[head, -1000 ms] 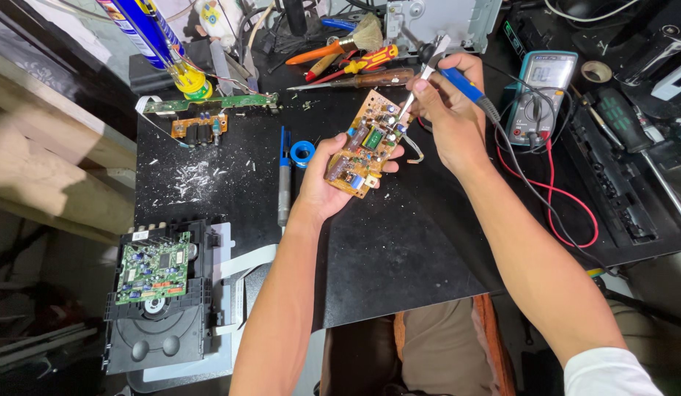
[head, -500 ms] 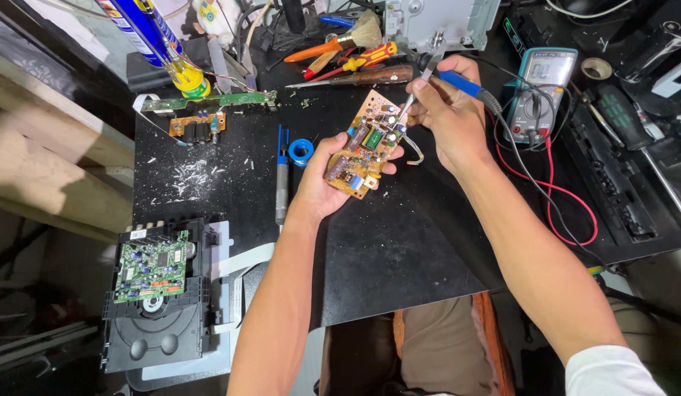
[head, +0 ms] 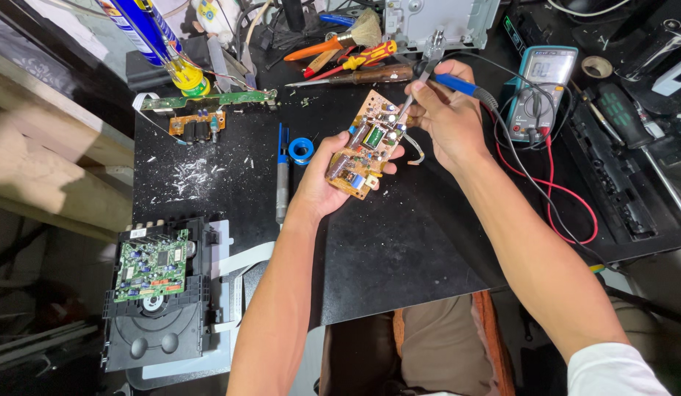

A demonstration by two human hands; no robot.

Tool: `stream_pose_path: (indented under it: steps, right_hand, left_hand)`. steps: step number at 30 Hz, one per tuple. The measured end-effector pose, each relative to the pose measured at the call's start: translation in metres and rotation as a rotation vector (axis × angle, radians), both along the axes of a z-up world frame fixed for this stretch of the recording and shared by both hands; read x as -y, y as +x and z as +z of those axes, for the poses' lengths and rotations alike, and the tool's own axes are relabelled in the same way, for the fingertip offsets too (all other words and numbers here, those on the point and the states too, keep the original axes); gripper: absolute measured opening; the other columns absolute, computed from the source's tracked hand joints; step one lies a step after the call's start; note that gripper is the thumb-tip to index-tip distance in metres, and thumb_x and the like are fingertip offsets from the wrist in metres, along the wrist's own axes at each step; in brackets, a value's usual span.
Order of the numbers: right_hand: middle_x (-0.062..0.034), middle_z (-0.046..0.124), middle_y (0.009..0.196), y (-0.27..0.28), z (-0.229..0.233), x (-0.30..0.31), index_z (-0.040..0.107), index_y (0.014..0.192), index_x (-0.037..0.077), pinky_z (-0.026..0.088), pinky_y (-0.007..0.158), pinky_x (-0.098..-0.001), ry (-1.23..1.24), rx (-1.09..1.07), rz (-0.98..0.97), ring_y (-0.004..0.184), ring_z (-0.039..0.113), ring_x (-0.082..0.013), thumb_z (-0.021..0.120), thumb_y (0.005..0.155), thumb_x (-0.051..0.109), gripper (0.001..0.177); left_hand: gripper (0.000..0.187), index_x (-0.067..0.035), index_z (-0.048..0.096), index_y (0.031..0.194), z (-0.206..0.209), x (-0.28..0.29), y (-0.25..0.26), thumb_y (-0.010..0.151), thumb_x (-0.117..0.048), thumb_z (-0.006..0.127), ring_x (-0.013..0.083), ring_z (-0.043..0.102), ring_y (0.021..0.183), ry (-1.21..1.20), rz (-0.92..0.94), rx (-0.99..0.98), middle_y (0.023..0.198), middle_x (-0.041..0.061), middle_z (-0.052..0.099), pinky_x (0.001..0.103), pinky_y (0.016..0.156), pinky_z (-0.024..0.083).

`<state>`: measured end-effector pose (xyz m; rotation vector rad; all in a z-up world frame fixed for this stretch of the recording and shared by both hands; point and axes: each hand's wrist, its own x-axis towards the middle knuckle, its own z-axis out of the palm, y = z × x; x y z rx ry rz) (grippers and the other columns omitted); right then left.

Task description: The person uses a soldering iron and a desoldering pump on a circuit board, then uses a multimeter to test components and handles a small part with tweezers.

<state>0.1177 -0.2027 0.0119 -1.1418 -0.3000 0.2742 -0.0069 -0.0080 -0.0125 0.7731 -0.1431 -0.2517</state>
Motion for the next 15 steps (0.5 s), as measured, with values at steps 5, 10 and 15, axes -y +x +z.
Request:
stream_pose_path:
  steps: [5, 10, 15]
  right_hand:
    - [-0.0058, 0.061, 0.114, -0.009, 0.005, -0.009, 0.055, 0.125, 0.001, 0.06, 0.075, -0.0279, 0.003, 0.261, -0.135, 0.087, 0.07, -0.0181, 0.063, 0.109, 0.011, 0.021]
    - [0.0, 0.046, 0.125, -0.023, 0.021, -0.007, 0.059, 0.12, -0.003, 0.064, 0.078, -0.0294, -0.019, 0.507, -0.267, 0.095, 0.074, -0.021, 0.062, 0.11, 0.015, 0.021]
    - [-0.0196, 0.067, 0.123, -0.034, 0.019, -0.012, 0.025, 0.133, 0.011, 0.069, 0.085, -0.0398, 0.023, 0.516, -0.247, 0.098, 0.077, -0.0305, 0.071, 0.112, 0.01, 0.05]
  left_hand:
    - [0.068, 0.004, 0.05, 0.149, -0.001, -0.001, 0.004, 0.103, -0.046, 0.044, 0.036, 0.07, 0.114, 0.016, 0.056, 0.009, 0.138, 0.03, 0.063, 0.038, 0.082, 0.058]
    - [0.068, 0.002, 0.048, 0.151, -0.004, -0.001, 0.004, 0.103, -0.047, 0.045, 0.0368, 0.068, 0.118, -0.06, 0.116, 0.041, 0.14, 0.028, 0.062, 0.04, 0.085, 0.058]
    - [0.069, 0.0, 0.047, 0.152, -0.002, -0.002, 0.006, 0.102, -0.047, 0.045, 0.0369, 0.066, 0.123, -0.067, 0.144, 0.026, 0.141, 0.027, 0.062, 0.039, 0.085, 0.058]
